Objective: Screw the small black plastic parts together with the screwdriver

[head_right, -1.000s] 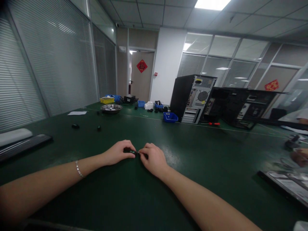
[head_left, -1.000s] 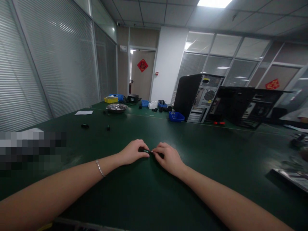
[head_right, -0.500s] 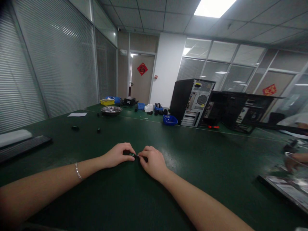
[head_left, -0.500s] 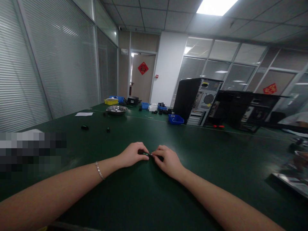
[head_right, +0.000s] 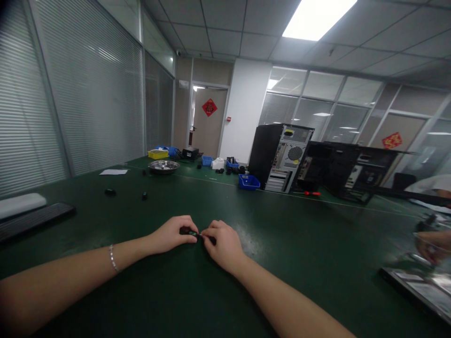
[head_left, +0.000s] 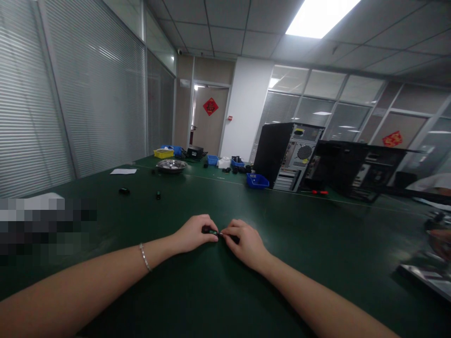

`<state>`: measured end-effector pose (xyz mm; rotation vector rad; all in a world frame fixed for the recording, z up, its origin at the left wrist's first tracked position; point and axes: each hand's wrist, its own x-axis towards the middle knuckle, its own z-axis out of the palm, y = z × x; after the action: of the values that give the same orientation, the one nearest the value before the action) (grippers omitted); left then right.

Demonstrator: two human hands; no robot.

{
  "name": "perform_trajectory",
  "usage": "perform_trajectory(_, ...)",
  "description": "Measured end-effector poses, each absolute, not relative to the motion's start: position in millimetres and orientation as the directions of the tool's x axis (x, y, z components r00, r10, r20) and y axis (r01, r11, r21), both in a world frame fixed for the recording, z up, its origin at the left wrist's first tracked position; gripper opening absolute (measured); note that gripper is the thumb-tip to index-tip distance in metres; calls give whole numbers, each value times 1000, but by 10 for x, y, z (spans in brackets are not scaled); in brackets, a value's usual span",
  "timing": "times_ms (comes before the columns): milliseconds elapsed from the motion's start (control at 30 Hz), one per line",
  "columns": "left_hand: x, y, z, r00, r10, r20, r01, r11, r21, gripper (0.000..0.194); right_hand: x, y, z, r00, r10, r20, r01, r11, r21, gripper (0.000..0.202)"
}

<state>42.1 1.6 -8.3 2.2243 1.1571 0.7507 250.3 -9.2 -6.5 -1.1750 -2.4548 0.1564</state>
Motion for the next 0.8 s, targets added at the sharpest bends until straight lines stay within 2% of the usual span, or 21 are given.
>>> perform_trajectory(300,422,22,-58,498,835,233,564,-516,644,18,2476,-96,-54,-546,775,318,729,626,-276,23)
perform_trajectory(800,437,54,-95,421,872,249,491,-450,746,20,2465,-51,-113,-532,765,363,701,638,-318,23)
